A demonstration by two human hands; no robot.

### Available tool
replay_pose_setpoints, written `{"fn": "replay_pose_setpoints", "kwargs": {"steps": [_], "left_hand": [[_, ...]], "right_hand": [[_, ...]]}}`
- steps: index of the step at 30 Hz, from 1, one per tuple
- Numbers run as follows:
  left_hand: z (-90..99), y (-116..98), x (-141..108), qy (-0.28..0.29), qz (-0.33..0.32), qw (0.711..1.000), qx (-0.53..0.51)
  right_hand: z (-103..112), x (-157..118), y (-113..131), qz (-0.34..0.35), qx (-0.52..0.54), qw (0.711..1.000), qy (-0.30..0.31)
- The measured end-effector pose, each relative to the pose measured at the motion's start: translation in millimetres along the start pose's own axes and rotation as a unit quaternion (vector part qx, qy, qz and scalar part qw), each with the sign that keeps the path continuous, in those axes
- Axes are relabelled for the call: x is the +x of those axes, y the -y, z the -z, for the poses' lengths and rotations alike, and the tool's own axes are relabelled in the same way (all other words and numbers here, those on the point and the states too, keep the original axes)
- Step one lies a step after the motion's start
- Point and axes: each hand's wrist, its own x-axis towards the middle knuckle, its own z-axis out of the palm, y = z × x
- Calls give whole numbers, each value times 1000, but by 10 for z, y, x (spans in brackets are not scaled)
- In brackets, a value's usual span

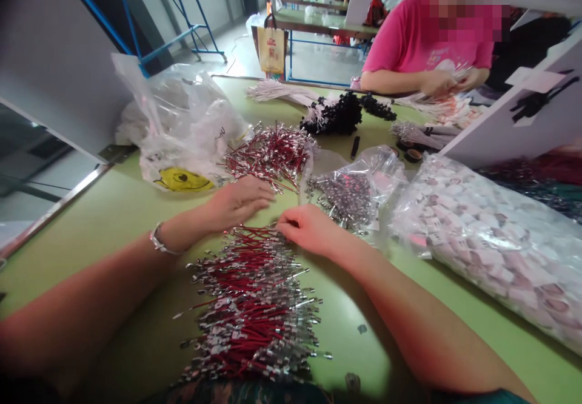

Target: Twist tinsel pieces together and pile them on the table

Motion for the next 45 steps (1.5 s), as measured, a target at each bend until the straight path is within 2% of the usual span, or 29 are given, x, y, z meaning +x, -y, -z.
{"fn": "replay_pose_setpoints", "kwargs": {"steps": [2, 3, 5, 7, 10, 14, 16, 18, 20, 23, 25, 28, 30, 33, 36, 39, 42, 45], "left_hand": [[10, 80, 96, -4, 0, 996, 92], [-3, 112, 143, 6, -5, 991, 135], [-56, 157, 226, 20, -13, 979, 201], [-119, 191, 293, 20, -14, 968, 250], [-189, 250, 379, 5, -12, 956, 295], [-231, 317, 472, -15, 13, 957, 290], [-234, 317, 498, -41, 29, 967, 248], [-215, 300, 498, -69, 41, 979, 186], [-169, 273, 467, -98, 48, 987, 121], [-73, 218, 368, -161, 65, 985, 19], [-24, 173, 288, -227, 90, 967, -69], [-6, 131, 186, -317, 148, 915, -201], [-21, 148, 139, -356, 185, 872, -281], [-36, 245, 98, -387, 218, 810, -383], [-5, 367, 78, -403, 249, 758, -447], [42, 448, 60, -383, 284, 724, -498], [62, 487, 40, -352, 290, 711, -535], [77, 489, 36, -339, 261, 717, -550]], "right_hand": [[13, -12, -9, 53, -5, 998, 25], [26, -17, -18, 71, -16, 997, 19], [69, -24, -55, 76, -50, 995, -41], [137, -28, -122, 53, -71, 988, -122], [271, -27, -270, 11, -77, 976, -205], [428, -3, -502, -71, -127, 943, -301], [466, 14, -594, -98, -175, 938, -284], [472, 26, -638, -97, -228, 940, -234], [451, 29, -629, -86, -275, 939, -187], [401, 18, -551, -116, -341, 920, -152], [372, 8, -491, -131, -368, 910, -135], [339, -1, -440, -87, -373, 919, -89], [313, 3, -440, -65, -380, 920, -67], [260, 22, -472, -75, -413, 905, -69], [214, 46, -497, -64, -433, 895, -79], [206, 54, -490, -55, -406, 906, -103], [229, 46, -481, -84, -325, 929, -155], [244, 41, -502, -82, -239, 946, -203]]}}
